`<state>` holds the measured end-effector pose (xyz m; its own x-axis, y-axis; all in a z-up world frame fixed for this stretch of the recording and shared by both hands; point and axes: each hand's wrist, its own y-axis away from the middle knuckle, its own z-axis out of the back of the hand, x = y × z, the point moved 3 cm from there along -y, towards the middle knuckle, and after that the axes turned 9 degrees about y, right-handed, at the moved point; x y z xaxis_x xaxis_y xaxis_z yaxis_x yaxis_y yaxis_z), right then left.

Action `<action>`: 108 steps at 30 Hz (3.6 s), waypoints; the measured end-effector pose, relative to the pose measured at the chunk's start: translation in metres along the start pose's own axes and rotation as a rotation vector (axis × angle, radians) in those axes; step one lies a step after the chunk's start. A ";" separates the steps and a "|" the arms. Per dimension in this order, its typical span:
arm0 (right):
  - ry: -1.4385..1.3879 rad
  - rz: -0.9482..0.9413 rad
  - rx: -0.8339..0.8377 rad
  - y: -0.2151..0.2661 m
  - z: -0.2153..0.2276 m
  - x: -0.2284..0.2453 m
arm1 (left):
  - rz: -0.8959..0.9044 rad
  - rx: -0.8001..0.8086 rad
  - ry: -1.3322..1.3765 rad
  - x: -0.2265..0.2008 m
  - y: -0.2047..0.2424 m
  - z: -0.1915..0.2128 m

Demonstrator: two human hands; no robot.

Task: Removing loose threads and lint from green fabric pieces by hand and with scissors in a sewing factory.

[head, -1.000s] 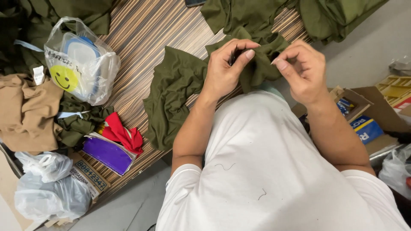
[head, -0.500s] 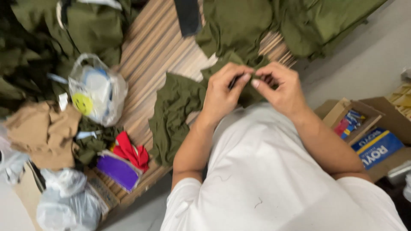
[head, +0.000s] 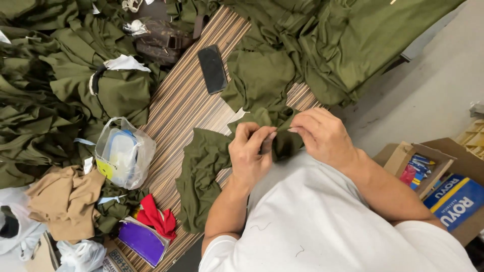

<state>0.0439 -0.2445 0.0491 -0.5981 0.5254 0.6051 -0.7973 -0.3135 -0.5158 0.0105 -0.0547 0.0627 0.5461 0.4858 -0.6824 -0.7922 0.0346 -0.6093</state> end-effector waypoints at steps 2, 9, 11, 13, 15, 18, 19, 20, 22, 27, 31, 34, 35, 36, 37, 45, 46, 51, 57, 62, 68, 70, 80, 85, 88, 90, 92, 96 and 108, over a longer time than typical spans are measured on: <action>0.021 0.038 -0.004 0.002 0.001 0.009 | 0.020 -0.036 0.042 -0.012 0.007 0.008; -0.481 -0.044 0.114 -0.008 -0.010 -0.010 | 0.220 -0.011 0.147 -0.014 -0.006 0.009; -0.572 -0.041 0.157 -0.004 -0.019 -0.018 | 0.236 -0.008 0.164 -0.010 -0.007 0.006; -0.750 -0.135 0.154 0.007 -0.036 -0.035 | 0.298 -0.004 0.239 -0.004 -0.007 0.005; -0.796 -0.161 0.175 0.009 -0.043 -0.039 | 0.328 0.002 0.250 0.003 -0.005 0.001; -0.831 -0.231 0.213 0.014 -0.058 -0.043 | 0.391 0.021 0.268 0.016 -0.005 0.002; -0.811 -0.264 0.231 0.015 -0.061 -0.046 | 0.414 0.025 0.281 0.020 -0.007 0.001; -0.812 -0.271 0.233 0.012 -0.060 -0.045 | 0.420 0.028 0.282 0.023 -0.008 0.001; -0.807 -0.312 0.177 0.006 -0.057 -0.042 | 0.453 0.043 0.288 0.029 -0.008 0.001; -0.804 -0.518 0.150 0.008 -0.066 -0.061 | 0.500 0.034 0.221 0.040 -0.014 -0.002; -0.761 -0.639 0.135 0.010 -0.061 -0.075 | 0.396 0.036 0.128 0.027 -0.018 0.003; -0.819 -0.707 0.128 0.007 -0.059 -0.072 | 0.343 0.162 0.116 -0.011 -0.036 0.002; -0.821 -0.709 0.132 0.006 -0.059 -0.070 | 0.346 0.161 0.114 -0.008 -0.030 -0.003; -0.847 -0.711 0.121 0.004 -0.057 -0.067 | 0.345 0.186 0.098 -0.005 -0.023 -0.008; -0.874 -0.715 0.109 0.003 -0.057 -0.064 | 0.344 0.215 0.082 -0.003 -0.017 -0.013; -0.910 -0.717 0.113 0.006 -0.055 -0.061 | 0.272 0.207 -0.132 0.012 0.006 -0.028; -0.914 -0.718 0.102 0.007 -0.055 -0.061 | 0.258 0.201 -0.147 0.013 0.007 -0.029; -0.882 -0.682 0.123 0.015 -0.058 -0.067 | 0.251 0.202 -0.178 0.015 0.011 -0.028; -0.839 -0.647 0.133 0.018 -0.058 -0.068 | 0.253 0.216 -0.178 0.015 0.012 -0.028; -0.790 -0.589 0.142 0.018 -0.058 -0.068 | 0.249 0.216 -0.189 0.015 0.011 -0.028; -0.739 -0.538 0.136 0.014 -0.053 -0.062 | 0.261 0.211 -0.193 0.016 0.013 -0.029; -0.712 -0.506 0.125 0.013 -0.053 -0.061 | 0.265 0.210 -0.182 0.017 0.013 -0.030; -0.740 -0.531 0.126 0.013 -0.056 -0.062 | 0.292 0.189 -0.077 0.026 0.020 -0.034; -0.739 -0.536 0.114 0.015 -0.056 -0.059 | 0.274 0.187 -0.091 0.023 0.019 -0.032; -0.743 -0.528 0.116 0.014 -0.055 -0.058 | 0.243 0.199 -0.128 0.020 0.017 -0.029; -0.751 -0.536 0.114 0.015 -0.057 -0.058 | 0.240 0.201 -0.128 0.020 0.016 -0.028; -0.760 -0.545 0.115 0.016 -0.057 -0.057 | 0.240 0.203 -0.129 0.020 0.018 -0.028; -0.747 -0.525 0.109 0.012 -0.055 -0.053 | 0.260 0.176 -0.089 0.023 0.021 -0.031; -0.685 -0.451 0.112 0.012 -0.058 -0.052 | 0.284 0.066 0.098 0.020 0.010 -0.025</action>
<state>0.0699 -0.2297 -0.0236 -0.1072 0.0325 0.9937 -0.9543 -0.2838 -0.0936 0.0205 -0.0664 0.0329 0.3213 0.3975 -0.8595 -0.9313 -0.0321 -0.3629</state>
